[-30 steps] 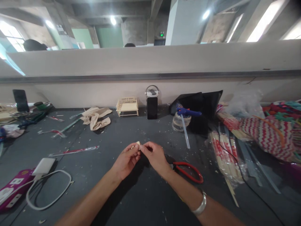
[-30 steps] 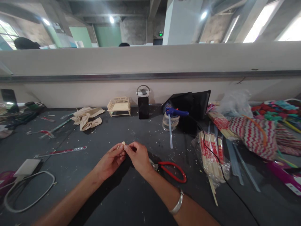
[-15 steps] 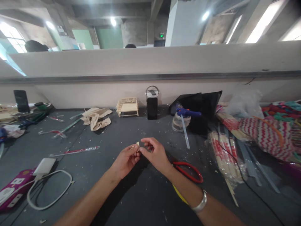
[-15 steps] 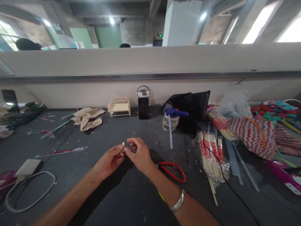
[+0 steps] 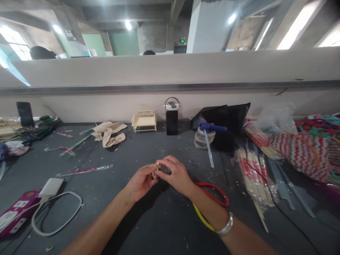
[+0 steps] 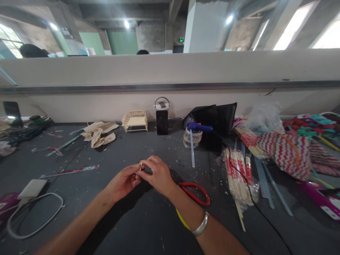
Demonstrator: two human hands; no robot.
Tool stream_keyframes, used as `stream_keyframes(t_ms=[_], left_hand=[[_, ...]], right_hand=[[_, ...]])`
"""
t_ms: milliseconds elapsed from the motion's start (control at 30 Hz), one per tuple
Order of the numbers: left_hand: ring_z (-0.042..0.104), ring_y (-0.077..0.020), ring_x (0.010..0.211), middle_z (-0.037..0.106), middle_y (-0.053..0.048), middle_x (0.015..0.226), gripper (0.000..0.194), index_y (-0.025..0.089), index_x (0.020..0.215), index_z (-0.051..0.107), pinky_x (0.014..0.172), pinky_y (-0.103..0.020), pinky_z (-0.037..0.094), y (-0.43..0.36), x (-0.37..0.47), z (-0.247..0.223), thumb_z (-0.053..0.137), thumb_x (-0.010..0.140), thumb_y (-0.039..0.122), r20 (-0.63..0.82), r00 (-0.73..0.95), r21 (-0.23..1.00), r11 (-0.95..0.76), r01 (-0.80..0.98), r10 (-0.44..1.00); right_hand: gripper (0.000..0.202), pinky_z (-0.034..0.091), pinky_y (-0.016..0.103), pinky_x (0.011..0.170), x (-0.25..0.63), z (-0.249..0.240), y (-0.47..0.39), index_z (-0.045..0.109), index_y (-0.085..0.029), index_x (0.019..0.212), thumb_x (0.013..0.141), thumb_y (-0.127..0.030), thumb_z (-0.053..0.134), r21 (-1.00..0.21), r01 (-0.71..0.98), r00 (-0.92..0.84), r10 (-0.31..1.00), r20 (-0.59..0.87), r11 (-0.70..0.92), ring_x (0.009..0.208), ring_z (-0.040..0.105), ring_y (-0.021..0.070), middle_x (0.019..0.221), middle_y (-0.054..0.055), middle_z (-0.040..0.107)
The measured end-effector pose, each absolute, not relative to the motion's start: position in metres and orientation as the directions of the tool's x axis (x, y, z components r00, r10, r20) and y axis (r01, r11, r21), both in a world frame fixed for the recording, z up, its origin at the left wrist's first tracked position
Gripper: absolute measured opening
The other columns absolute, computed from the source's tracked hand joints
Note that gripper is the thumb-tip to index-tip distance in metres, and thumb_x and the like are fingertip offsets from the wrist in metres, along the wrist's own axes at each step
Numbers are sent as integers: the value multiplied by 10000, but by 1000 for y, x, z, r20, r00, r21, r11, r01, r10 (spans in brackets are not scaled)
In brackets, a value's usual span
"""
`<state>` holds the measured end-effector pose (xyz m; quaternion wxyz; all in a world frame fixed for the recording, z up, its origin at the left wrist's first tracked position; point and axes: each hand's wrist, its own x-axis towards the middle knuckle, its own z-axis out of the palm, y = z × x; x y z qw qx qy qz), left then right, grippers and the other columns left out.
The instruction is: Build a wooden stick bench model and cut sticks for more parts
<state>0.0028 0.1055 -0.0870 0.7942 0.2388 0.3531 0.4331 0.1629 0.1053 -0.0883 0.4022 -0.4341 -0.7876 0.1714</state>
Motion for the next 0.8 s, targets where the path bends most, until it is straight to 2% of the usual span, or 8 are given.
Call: stream_keyframes(t_ms=[200, 467, 600, 667, 733, 800], left_hand=[[494, -34, 504, 554, 19, 601, 135, 91, 775, 686, 500, -146, 417, 107, 0, -87, 732, 711, 201, -346, 397, 706, 514, -486, 850], [457, -51, 522, 539, 20, 642, 198, 127, 741, 653, 480, -164, 353, 109, -4, -84, 752, 668, 281, -258, 301, 863, 359, -354, 918], [416, -68, 484, 514, 32, 597, 252, 150, 714, 619, 437, -180, 271, 116, -10, -87, 723, 670, 376, -183, 122, 967, 201, -155, 975], [380, -73, 469, 461, 53, 540, 236, 164, 694, 612, 448, -185, 254, 120, -14, -91, 711, 681, 378, -95, 41, 995, 95, 0, 995], [378, -90, 489, 440, 53, 528, 199, 178, 681, 619, 482, -193, 273, 126, -16, -96, 686, 705, 364, 39, -12, 974, -35, 222, 999], [416, -116, 551, 485, 31, 576, 145, 192, 671, 632, 532, -204, 305, 130, -17, -99, 684, 701, 324, 123, -25, 937, -108, 333, 992]], right_hand=[[254, 448, 269, 784, 162, -90, 106, 663, -236, 1022, 799, -356, 660, -636, 519, -287, 817, 501, 572, 865, 577, 155, 873, 21, 627], [301, 454, 246, 742, 162, -92, 108, 646, -232, 1069, 822, -402, 625, -635, 576, -261, 852, 455, 515, 837, 599, 142, 908, 24, 634], [253, 453, 272, 748, 166, -83, 107, 640, -219, 1046, 820, -330, 627, -495, 761, -245, 893, 378, 419, 873, 599, 178, 933, 49, 636], [208, 453, 285, 722, 173, -76, 102, 652, -211, 995, 803, -288, 634, -411, 832, -259, 915, 309, 374, 862, 604, 199, 912, 59, 642], [160, 448, 281, 671, 185, -70, 94, 661, -208, 933, 788, -270, 638, -372, 859, -266, 928, 260, 351, 802, 612, 200, 858, 57, 646], [144, 443, 275, 648, 201, -65, 81, 659, -211, 909, 783, -275, 636, -370, 866, -260, 936, 238, 335, 765, 613, 193, 834, 49, 648]])
